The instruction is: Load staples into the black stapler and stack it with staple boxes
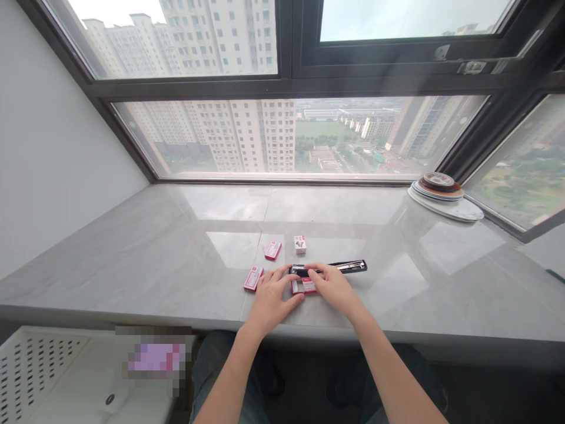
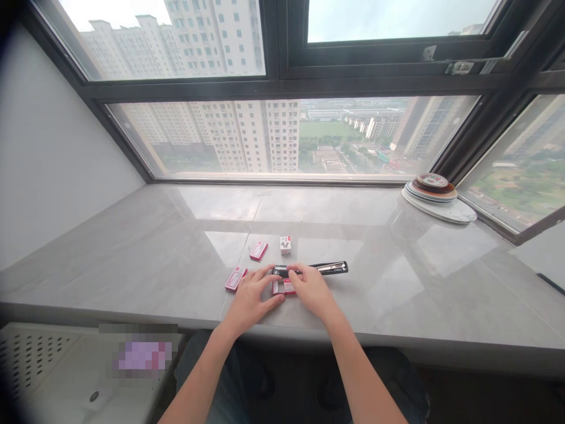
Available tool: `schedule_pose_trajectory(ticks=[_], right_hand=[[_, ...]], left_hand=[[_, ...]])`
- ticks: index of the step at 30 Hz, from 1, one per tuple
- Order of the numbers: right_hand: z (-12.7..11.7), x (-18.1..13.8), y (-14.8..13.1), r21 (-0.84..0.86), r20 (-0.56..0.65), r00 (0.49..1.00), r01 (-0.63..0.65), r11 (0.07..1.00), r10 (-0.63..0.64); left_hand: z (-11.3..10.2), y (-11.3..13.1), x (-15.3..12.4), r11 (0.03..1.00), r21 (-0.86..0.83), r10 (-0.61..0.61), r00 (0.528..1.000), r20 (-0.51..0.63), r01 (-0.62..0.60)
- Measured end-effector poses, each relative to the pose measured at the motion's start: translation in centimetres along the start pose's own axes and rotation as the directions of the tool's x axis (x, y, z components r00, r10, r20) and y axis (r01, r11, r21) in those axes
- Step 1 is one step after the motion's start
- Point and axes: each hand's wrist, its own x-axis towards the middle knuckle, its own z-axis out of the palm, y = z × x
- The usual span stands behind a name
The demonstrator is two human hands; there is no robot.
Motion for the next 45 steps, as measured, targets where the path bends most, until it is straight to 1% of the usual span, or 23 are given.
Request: schedule_pose_trajectory(ticks=[3, 6, 8, 11, 15, 17, 19, 21, 23, 27, 31, 34, 38, 42, 45], right_hand=[[1.1, 0.3, 0.2, 0.129, -0.011, 0.999, -0.048, 0.991, 0.049], [1.7, 0.5, 0.1, 0.159, -0.055, 0.998, -0.01, 0.987, 0.019], [2.0, 0.7, -0.2, 0.116, -0.082, 0.996, 0.053, 0.992, -0.044], [2.3, 1.1, -1.3, 0.007, -0.115, 0.982, 0.149, 0.989, -0.147], [1.8, 0.9, -3.4, -0.136, -0.123, 0.956, 0.248, 0.959, -0.265], [1.2, 0.3, -4.4, -0.181, -0.059, 0.946, 0.305, 0.935, -0.32], [0.6, -0.4, -4.9, -0.218, 0.089, 0.929, 0.369, 0.903, -0.358], [0.2, -1.0, -4.9, -0.259, 0.232, 0.903, 0.416, 0.872, -0.362], [0.1, -1.2, -4.5, -0.304, 0.295, 0.89, 0.434, 0.848, -0.349], [0.3, -1.1, -3.3, -0.344, 0.303, 0.904, 0.398, 0.851, -0.3], [-0.1, -1.4, -2.8, -0.342, 0.278, 0.921, 0.359, 0.868, -0.272], [-1.0, -2.1, -2.3, -0.342, 0.222, 0.941, 0.32, 0.884, -0.255], [-2.1, -2.9, -0.9, -0.343, 0.142, 0.968, 0.244, 0.907, -0.206], [-1.8, -3.0, 0.2, -0.298, 0.146, 0.972, 0.222, 0.928, -0.186], [-1.2, -3.1, 0.5, -0.311, 0.121, 0.979, 0.192, 0.931, -0.162]], left_hand=[[0.0, -0.1, 0.1, 1.0, 0.001, 0.0, 1.0, -0.008, 0.0], [0.0, -0.1, 0.1, 1.0, -0.001, 0.008, 1.0, -0.01, -0.008], [0.0, -0.1, 0.2, 1.0, -0.007, 0.011, 1.0, -0.006, -0.011], [0.0, -0.2, 0.1, 1.0, -0.017, 0.02, 1.0, -0.005, -0.02], [0.0, -0.3, -0.1, 0.999, -0.038, 0.016, 0.998, -0.067, -0.018], [0.0, -0.5, -0.3, 0.999, -0.051, -0.003, 0.996, -0.095, -0.002], [0.0, -0.6, -0.3, 0.998, -0.061, -0.013, 0.996, -0.084, 0.008], [-0.2, -0.6, -0.2, 0.997, -0.073, -0.011, 0.999, -0.051, 0.008], [-0.3, -0.4, 0.0, 0.996, -0.085, -0.008, 1.0, -0.029, 0.005], [-0.5, -0.2, 0.2, 0.995, -0.1, -0.013, 1.0, -0.028, 0.01], [-0.6, -0.1, 0.2, 0.994, -0.111, -0.011, 0.999, -0.03, 0.008], [-0.8, -0.2, 0.0, 0.991, -0.133, -0.028, 0.999, -0.038, 0.022], [-1.1, -0.1, -0.5, 0.98, -0.189, -0.074, 0.996, -0.051, 0.063], [-0.7, 0.1, -0.5, 0.982, -0.172, -0.096, 0.992, -0.077, 0.082], [-0.3, 0.3, -0.2, 0.988, -0.133, -0.092, 0.991, -0.097, 0.078]])
